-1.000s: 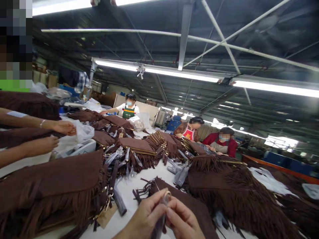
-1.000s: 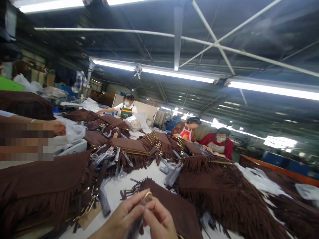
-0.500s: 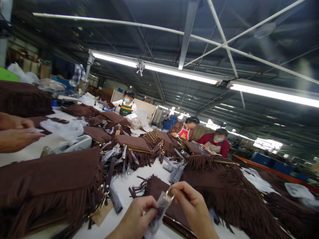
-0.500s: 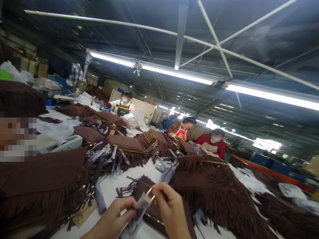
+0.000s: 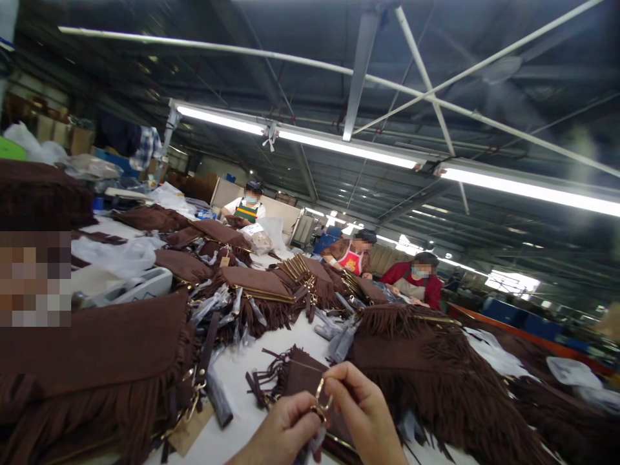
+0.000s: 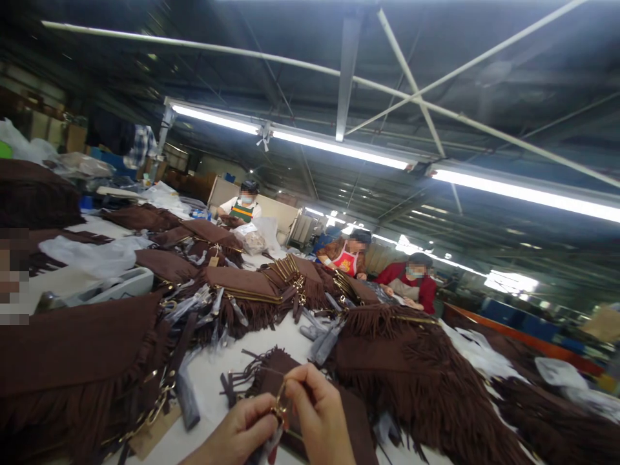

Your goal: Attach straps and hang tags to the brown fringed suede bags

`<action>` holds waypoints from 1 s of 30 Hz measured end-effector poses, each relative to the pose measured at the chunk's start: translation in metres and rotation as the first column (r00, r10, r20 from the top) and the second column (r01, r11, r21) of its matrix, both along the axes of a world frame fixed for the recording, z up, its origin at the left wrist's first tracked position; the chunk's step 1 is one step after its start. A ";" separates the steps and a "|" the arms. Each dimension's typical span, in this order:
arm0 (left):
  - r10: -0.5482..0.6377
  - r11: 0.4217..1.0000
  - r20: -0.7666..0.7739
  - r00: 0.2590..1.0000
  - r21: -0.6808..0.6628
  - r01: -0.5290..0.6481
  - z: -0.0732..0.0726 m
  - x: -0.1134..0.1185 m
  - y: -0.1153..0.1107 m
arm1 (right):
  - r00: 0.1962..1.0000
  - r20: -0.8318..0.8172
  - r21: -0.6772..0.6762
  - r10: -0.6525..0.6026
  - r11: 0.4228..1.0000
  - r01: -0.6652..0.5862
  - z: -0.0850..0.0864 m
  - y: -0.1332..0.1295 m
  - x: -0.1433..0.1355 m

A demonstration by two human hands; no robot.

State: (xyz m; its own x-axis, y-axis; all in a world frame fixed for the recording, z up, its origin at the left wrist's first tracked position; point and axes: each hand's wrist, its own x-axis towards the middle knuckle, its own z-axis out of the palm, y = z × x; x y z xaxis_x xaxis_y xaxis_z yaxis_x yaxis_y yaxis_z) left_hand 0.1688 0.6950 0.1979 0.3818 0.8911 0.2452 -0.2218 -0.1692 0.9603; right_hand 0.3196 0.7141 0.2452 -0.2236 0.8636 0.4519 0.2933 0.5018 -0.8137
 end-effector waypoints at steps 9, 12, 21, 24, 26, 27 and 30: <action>0.161 0.986 -0.021 0.987 -0.034 -0.162 -0.014 0.000 0.002 | 0.991 -0.040 0.086 -0.129 0.988 0.132 0.024 -0.001 0.019; 0.202 0.978 -0.024 0.979 -0.053 -0.203 -0.012 -0.003 0.001 | 0.985 -0.101 -0.011 -0.137 0.991 0.137 0.023 -0.005 0.025; 0.226 0.972 0.108 0.968 -0.088 -0.217 -0.018 -0.008 0.009 | 0.892 -0.449 -0.194 -0.049 0.980 -0.044 -0.005 -0.021 0.003; 0.236 0.970 0.132 0.963 -0.084 -0.226 -0.016 -0.008 0.010 | 0.877 -0.478 -0.133 -0.042 0.991 -0.025 -0.006 -0.023 0.000; 0.250 0.967 0.134 0.959 -0.074 -0.242 -0.014 -0.008 0.009 | 0.894 -0.447 -0.113 -0.027 0.993 -0.027 -0.006 -0.023 -0.002; 0.256 0.966 0.130 0.958 -0.064 -0.250 -0.013 -0.008 0.008 | 0.905 -0.424 -0.110 -0.017 0.993 -0.032 -0.007 -0.023 -0.004; 0.264 0.965 0.095 0.960 -0.030 -0.262 -0.010 -0.009 0.004 | 0.919 -0.392 -0.097 -0.049 0.995 0.011 -0.005 -0.024 -0.010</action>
State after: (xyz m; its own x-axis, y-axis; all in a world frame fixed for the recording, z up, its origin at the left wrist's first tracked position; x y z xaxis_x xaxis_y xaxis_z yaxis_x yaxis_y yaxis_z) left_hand 0.1596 0.6988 0.1882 0.1083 0.9613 0.2533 -0.2645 -0.2178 0.9395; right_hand 0.3094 0.6900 0.2400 -0.0174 0.9087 0.4171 -0.0461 0.4160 -0.9082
